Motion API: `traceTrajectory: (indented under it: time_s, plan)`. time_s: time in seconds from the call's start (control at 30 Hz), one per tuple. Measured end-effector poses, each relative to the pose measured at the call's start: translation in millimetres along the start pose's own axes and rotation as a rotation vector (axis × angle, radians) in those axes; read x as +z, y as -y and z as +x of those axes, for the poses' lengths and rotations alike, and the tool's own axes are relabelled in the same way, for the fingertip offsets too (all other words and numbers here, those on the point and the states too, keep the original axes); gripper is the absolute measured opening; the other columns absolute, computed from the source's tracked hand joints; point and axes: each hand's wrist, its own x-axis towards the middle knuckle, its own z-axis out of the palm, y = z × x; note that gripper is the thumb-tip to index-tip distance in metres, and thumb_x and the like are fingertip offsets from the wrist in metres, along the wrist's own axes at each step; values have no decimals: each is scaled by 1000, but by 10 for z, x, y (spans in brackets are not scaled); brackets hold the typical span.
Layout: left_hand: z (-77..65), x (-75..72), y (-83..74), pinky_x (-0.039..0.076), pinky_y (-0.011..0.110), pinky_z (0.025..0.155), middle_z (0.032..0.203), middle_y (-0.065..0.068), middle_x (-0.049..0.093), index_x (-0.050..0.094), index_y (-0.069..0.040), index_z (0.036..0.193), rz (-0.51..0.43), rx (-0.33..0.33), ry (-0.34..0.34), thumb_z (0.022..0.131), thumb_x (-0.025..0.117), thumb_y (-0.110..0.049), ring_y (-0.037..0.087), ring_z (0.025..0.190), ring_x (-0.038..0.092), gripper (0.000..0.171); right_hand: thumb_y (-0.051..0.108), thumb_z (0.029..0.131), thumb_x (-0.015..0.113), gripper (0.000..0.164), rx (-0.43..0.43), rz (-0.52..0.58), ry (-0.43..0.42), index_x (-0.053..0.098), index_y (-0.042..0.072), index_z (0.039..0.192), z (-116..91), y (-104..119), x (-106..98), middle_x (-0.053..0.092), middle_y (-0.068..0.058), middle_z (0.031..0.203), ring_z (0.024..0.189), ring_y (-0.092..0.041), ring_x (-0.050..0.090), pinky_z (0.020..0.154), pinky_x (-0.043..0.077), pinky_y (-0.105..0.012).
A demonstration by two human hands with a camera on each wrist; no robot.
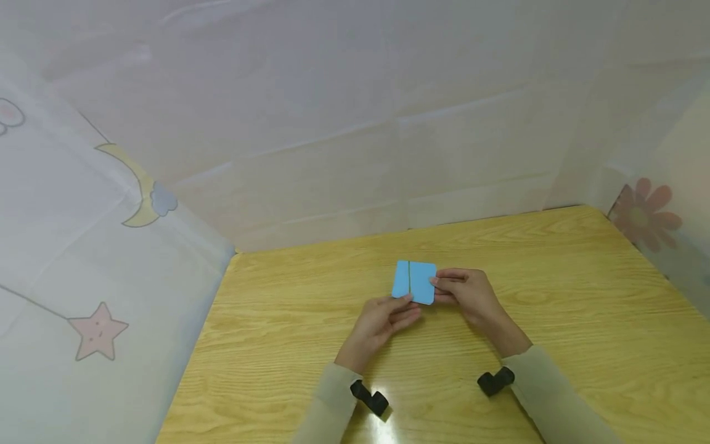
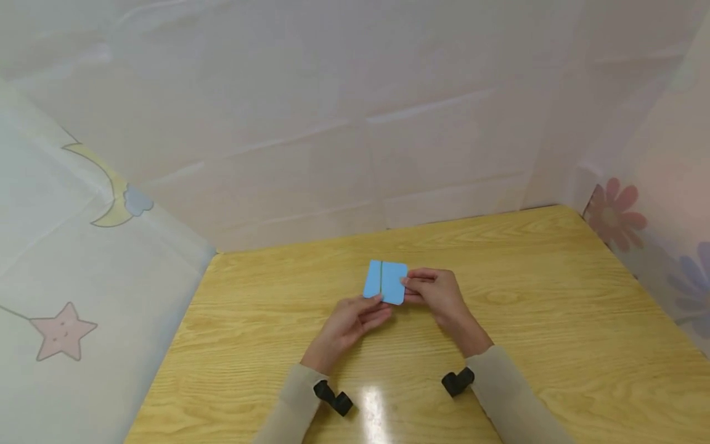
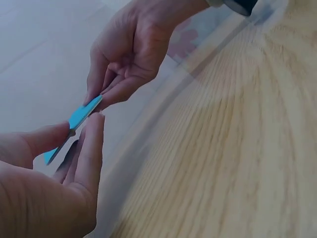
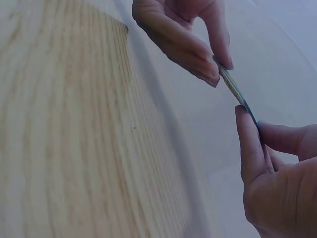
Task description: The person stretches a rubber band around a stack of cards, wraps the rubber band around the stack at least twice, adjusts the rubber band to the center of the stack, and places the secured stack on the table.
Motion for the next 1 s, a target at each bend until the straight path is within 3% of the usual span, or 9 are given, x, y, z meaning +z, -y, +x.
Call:
traceTrajectory:
  time_s: [0.13, 0.37, 0.57, 0.8, 1.0]
  plan:
    - [16, -7, -4, 63, 44, 97, 102, 20, 79, 73, 9, 112, 47, 27, -31, 99, 71, -5, 29, 98, 80, 19, 6, 103, 66, 48, 1, 2, -5, 51, -20, 141, 1, 9, 10, 75, 2, 95, 84, -8, 78, 82, 66, -27]
    - [7, 99, 52, 63, 43, 97, 93, 14, 79, 73, 11, 109, -4, 64, -83, 100, 70, -3, 27, 97, 80, 18, 6, 103, 67, 48, 2, 15, -31, 51, -20, 140, -2, -4, 16, 76, 3, 93, 83, -7, 78, 83, 65, -27]
    - [11, 139, 68, 63, 40, 96, 92, 13, 78, 73, 12, 109, -28, 70, -72, 99, 70, -4, 26, 97, 80, 18, 7, 103, 67, 46, 2, 17, -61, 53, -20, 138, -19, -16, 37, 76, 4, 91, 81, -6, 77, 82, 65, -26]
    - [8, 160, 90, 63, 38, 95, 94, 16, 80, 73, 14, 112, -8, 38, -31, 100, 70, -6, 25, 95, 81, 23, 4, 102, 66, 45, -2, 38, -41, 53, -21, 137, -35, -20, 60, 76, 3, 91, 83, -7, 78, 81, 65, -25]
    - [-15, 159, 96, 63, 40, 96, 95, 17, 80, 73, 13, 112, -4, 26, -43, 101, 70, -8, 26, 96, 81, 24, 2, 101, 69, 46, 2, 40, -21, 54, -20, 138, -43, -5, 42, 77, 2, 93, 84, -8, 78, 81, 66, -26]
